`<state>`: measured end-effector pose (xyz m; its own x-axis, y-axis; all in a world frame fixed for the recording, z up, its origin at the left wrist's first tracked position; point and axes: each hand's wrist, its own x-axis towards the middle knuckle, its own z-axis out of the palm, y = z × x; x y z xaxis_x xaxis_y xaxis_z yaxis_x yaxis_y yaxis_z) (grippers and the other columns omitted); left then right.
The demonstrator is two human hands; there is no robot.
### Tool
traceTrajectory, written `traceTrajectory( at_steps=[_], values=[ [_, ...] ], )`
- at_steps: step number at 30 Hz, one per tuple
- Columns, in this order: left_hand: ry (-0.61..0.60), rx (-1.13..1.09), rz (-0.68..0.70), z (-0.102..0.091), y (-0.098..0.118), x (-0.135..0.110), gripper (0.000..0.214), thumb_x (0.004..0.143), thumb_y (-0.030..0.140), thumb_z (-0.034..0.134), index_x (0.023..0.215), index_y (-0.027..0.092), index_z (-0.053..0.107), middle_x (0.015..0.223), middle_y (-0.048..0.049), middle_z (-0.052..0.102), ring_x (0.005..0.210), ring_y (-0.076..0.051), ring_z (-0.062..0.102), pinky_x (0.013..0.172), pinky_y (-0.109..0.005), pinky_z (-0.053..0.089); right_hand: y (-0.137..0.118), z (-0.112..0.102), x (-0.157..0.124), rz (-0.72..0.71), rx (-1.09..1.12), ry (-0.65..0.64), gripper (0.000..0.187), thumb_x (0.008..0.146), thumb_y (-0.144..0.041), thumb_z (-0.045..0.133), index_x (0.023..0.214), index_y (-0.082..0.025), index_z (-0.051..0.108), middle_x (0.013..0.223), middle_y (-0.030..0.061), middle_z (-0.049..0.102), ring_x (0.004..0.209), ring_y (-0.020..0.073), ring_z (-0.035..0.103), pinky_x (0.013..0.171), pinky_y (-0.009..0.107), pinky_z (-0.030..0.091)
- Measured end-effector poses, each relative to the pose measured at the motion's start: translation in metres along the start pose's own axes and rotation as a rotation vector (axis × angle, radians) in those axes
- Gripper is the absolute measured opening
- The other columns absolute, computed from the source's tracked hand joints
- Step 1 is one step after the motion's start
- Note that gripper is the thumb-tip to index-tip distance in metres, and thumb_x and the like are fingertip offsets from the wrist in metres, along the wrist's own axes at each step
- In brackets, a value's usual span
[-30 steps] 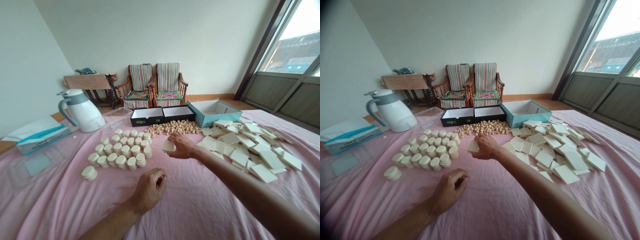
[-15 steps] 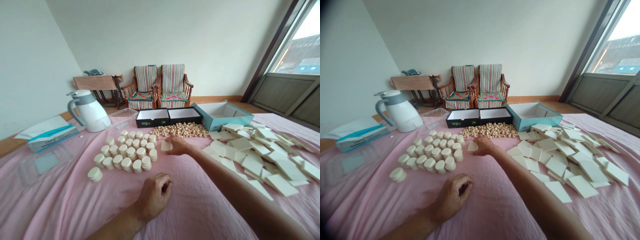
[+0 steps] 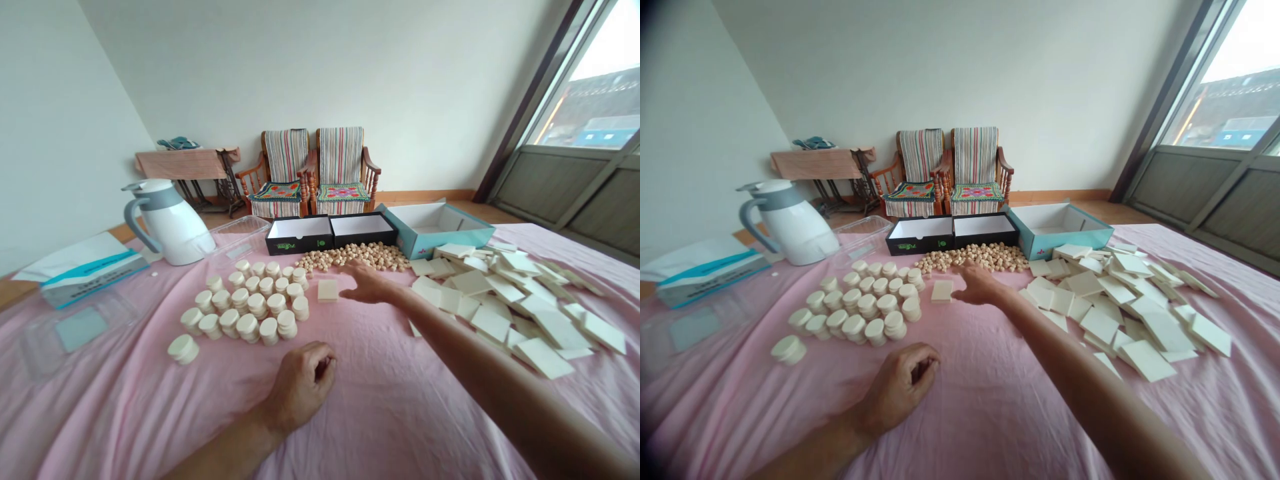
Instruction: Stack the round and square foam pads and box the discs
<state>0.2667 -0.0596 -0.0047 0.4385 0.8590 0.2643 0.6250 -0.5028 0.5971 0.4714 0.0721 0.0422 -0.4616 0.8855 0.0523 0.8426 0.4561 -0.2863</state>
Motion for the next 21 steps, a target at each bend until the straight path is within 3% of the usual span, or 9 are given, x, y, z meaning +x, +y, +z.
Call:
traceTrajectory(
  at_steps=[4,7,15,18,21],
  values=[
    [-0.008,0.002,0.009,0.001,0.001,0.002,0.018,0.082,0.014,0.047,0.075,0.017,0.063,0.069,-0.0021,0.065,0.061,-0.013,0.058,0.056,-0.022,0.041,0.037,-0.034,-0.039,0.128,-0.059,0.007,0.030,0.079,-0.025,0.060,0.106,-0.015,0.065,0.103,0.0115,0.067,0.096,0.0227,0.061,0.084,0.032,0.045],
    [-0.010,0.025,0.013,0.001,0.000,0.002,0.018,0.082,0.015,0.047,0.076,0.017,0.063,0.069,-0.0019,0.065,0.061,-0.013,0.058,0.057,-0.022,0.041,0.056,-0.042,-0.069,0.208,-0.115,-0.013,0.031,0.070,-0.025,0.067,0.101,-0.017,0.067,0.100,0.0131,0.067,0.096,0.0281,0.060,0.082,0.038,0.045],
    [-0.007,0.040,0.008,0.003,-0.003,-0.001,0.017,0.083,0.014,0.048,0.078,0.018,0.064,0.070,-0.0015,0.066,0.062,-0.013,0.059,0.059,-0.022,0.041,0.053,-0.014,-0.134,0.066,-0.124,0.008,0.058,0.065,-0.021,0.069,0.122,-0.019,0.057,0.123,0.0129,0.056,0.113,0.0305,0.049,0.095,0.045,0.038],
    [-0.006,0.041,0.004,0.003,-0.001,0.000,0.016,0.081,0.014,0.049,0.078,0.018,0.064,0.070,-0.0014,0.066,0.062,-0.013,0.059,0.059,-0.022,0.041,0.051,-0.009,-0.141,0.088,-0.133,0.031,0.052,0.068,-0.023,0.068,0.119,-0.018,0.058,0.117,0.0138,0.057,0.111,0.0308,0.048,0.095,0.047,0.037],
    [-0.008,0.038,0.005,0.001,0.001,0.002,0.016,0.081,0.013,0.049,0.078,0.018,0.064,0.070,-0.0015,0.067,0.062,-0.013,0.059,0.059,-0.022,0.041,0.042,-0.007,-0.129,0.066,-0.101,0.105,0.045,0.069,-0.022,0.066,0.114,-0.018,0.061,0.111,0.0129,0.057,0.105,0.0291,0.049,0.093,0.045,0.039]
  ],
)
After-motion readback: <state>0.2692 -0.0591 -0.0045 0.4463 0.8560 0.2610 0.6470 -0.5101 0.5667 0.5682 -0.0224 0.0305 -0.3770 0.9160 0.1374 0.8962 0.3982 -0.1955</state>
